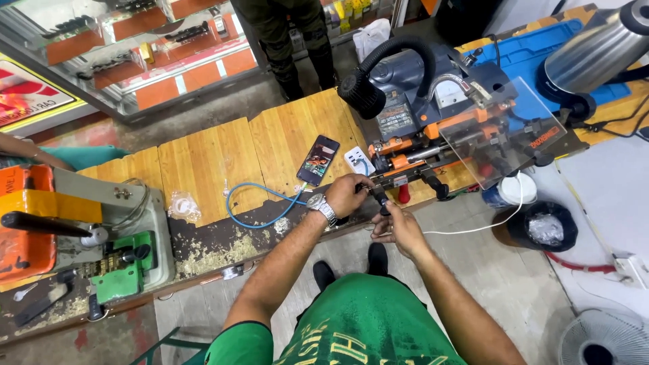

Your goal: The person is duplicating a key using a key cutting machine. They align the original and blank keys in the machine's clamps, use pliers to adjust the keys, and then operate the machine to cut the new key.

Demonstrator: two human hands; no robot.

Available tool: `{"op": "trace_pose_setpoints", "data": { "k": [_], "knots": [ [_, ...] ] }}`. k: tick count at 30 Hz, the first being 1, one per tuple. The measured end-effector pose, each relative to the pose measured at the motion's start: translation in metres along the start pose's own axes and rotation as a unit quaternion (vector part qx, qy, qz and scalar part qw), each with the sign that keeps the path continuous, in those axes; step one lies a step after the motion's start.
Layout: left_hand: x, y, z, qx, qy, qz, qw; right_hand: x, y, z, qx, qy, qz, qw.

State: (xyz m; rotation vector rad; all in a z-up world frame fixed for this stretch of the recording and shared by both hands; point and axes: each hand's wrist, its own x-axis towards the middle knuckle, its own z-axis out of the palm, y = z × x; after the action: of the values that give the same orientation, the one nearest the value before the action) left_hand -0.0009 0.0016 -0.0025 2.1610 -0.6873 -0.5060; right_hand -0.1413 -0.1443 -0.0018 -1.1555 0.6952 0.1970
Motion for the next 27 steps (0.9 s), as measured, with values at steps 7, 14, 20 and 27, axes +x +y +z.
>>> {"op": "trace_pose_setpoints", "data": {
  "k": [7,14,20,27],
  "knots": [
    [0.007,-0.021,-0.001,-0.003,-0.03,-0.037,0.999,-0.006,0.008,-0.004,-0.011,-0.04,-0.013,0.999],
    [0.0,-0.009,-0.009,-0.023,-0.003,0.012,1.0,-0.003,0.006,-0.007,-0.029,-0.046,-0.02,0.998],
    [0.001,0.005,-0.027,0.011,-0.052,0.105,0.993,-0.008,-0.002,-0.005,-0.065,-0.014,-0.046,0.997],
    [0.021,-0.005,-0.031,0.181,-0.125,0.235,0.947,-0.009,-0.006,-0.001,-0.115,0.022,-0.059,0.991]
  ]
}}
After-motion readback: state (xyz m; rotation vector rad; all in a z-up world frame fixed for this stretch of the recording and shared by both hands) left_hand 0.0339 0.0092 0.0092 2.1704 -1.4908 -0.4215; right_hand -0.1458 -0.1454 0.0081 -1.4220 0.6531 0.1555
